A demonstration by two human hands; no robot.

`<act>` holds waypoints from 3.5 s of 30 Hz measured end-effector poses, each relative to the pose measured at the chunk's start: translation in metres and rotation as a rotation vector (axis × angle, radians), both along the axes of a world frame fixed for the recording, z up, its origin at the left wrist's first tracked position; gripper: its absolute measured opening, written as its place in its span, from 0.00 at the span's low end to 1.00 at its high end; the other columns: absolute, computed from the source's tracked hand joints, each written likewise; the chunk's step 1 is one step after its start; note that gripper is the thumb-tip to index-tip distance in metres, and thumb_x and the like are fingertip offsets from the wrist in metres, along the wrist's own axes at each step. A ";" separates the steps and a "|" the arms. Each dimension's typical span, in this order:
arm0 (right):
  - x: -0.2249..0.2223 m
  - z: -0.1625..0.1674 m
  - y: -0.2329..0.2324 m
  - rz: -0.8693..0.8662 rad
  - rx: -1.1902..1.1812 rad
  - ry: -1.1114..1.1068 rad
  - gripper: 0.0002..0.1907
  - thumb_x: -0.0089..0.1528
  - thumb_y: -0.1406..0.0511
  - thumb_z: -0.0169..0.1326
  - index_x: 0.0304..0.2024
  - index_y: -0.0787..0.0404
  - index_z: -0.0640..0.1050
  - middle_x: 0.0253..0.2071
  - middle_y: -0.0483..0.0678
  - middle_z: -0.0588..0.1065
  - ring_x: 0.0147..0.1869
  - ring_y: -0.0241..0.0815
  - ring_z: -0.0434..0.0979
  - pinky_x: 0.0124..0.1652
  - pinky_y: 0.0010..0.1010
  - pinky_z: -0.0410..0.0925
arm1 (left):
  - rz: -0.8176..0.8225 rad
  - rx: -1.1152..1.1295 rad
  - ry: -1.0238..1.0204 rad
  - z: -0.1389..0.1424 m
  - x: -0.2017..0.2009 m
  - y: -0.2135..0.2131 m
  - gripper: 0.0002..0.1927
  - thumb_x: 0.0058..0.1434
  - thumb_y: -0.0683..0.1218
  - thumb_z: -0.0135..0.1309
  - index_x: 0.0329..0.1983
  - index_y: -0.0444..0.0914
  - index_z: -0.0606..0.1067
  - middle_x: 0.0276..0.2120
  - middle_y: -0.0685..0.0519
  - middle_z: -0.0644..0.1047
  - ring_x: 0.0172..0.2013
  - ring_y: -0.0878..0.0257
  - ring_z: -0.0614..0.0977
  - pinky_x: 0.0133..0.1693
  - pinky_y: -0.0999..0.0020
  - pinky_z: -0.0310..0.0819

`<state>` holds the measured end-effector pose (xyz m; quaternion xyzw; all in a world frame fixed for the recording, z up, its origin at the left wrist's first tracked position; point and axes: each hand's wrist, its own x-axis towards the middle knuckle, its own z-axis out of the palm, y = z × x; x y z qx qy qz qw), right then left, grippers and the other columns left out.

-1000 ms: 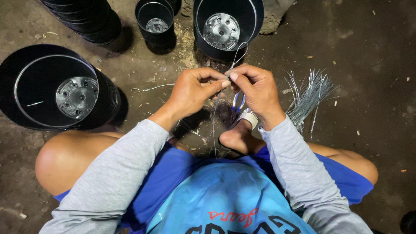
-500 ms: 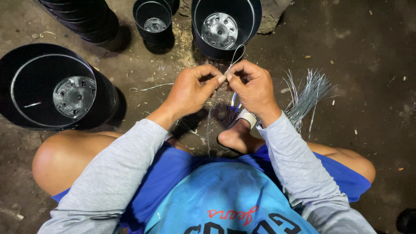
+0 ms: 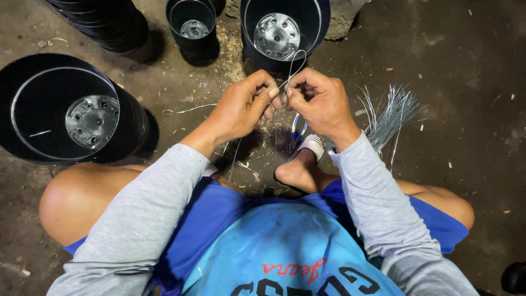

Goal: The person sits on the floor and attaches metal wire handles to black plastic planters. They insert wire through holes in the planter rim, bend and twist the wire to secure it, and use pliers to cut and adjust the wire.

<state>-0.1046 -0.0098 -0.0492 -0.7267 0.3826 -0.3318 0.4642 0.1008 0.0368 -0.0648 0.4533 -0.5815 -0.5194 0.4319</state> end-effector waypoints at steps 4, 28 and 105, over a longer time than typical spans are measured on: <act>0.000 -0.004 -0.002 0.014 0.016 -0.065 0.02 0.67 0.72 0.57 0.41 0.67 0.77 0.34 0.46 0.80 0.38 0.29 0.81 0.38 0.23 0.75 | -0.072 0.120 0.287 -0.025 -0.002 -0.008 0.06 0.75 0.44 0.46 0.50 0.37 0.71 0.32 0.55 0.78 0.25 0.72 0.70 0.28 0.77 0.64; -0.016 -0.038 0.049 0.191 0.344 0.091 0.15 0.69 0.63 0.52 0.54 0.65 0.78 0.43 0.47 0.82 0.46 0.31 0.81 0.48 0.28 0.73 | 0.316 -0.028 0.214 -0.035 0.029 -0.027 0.15 0.74 0.40 0.40 0.62 0.34 0.65 0.42 0.47 0.84 0.25 0.66 0.83 0.21 0.74 0.70; -0.180 -0.108 0.104 -0.557 0.263 -0.169 0.07 0.66 0.70 0.56 0.45 0.68 0.81 0.41 0.47 0.78 0.42 0.35 0.80 0.45 0.25 0.74 | 0.229 -0.076 -0.806 -0.024 -0.101 -0.147 0.09 0.60 0.55 0.61 0.38 0.49 0.86 0.36 0.45 0.82 0.38 0.45 0.83 0.49 0.50 0.71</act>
